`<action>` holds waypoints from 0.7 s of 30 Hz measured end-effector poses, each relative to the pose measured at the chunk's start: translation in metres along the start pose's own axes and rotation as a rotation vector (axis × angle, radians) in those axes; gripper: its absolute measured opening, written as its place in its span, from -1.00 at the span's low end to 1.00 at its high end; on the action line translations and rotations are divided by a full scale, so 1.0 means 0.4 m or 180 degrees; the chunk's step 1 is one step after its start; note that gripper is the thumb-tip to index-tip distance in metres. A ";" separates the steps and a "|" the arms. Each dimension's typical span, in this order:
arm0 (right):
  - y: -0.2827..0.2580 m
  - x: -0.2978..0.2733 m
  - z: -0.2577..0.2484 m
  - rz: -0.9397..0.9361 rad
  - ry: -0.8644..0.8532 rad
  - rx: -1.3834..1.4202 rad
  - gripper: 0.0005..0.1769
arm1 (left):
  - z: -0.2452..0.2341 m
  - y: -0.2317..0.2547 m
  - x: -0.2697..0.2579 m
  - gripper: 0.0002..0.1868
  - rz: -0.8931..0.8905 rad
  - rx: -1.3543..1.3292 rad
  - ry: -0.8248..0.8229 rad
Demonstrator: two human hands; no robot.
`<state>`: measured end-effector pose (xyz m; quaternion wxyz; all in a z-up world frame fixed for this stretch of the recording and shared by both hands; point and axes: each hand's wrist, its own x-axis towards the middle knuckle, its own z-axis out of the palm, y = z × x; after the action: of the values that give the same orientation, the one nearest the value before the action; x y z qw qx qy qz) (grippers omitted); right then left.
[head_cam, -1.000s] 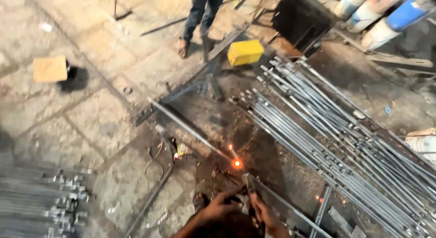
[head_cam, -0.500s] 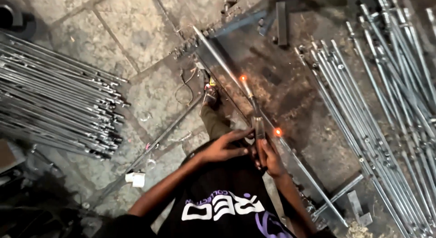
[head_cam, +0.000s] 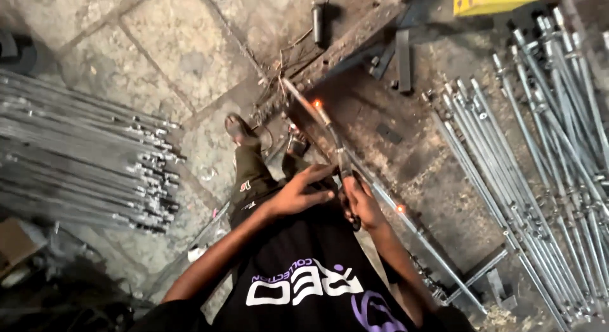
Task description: Welding metal rods onto a larger metal frame in a workshop.
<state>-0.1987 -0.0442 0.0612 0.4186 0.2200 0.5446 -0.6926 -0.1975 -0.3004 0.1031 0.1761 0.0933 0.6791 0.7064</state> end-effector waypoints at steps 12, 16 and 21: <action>-0.033 0.104 0.204 -0.0055 0.0444 0.0489 -0.61 | -0.260 -0.049 0.109 -0.38 -0.0129 0.0085 -0.0884; -0.002 0.146 0.231 -0.0639 0.0450 0.0688 -0.59 | -0.308 -0.076 0.134 -0.39 0.0081 0.0037 -0.1122; 0.061 0.167 0.207 -0.0676 0.0498 0.0649 -0.59 | -0.347 0.023 0.152 -0.43 -0.0188 -0.0294 -0.1685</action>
<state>-0.2029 -0.1459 0.0221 0.2748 0.2558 0.5226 -0.7654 -0.3060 -0.4063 0.0976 0.3721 0.2468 0.5789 0.6823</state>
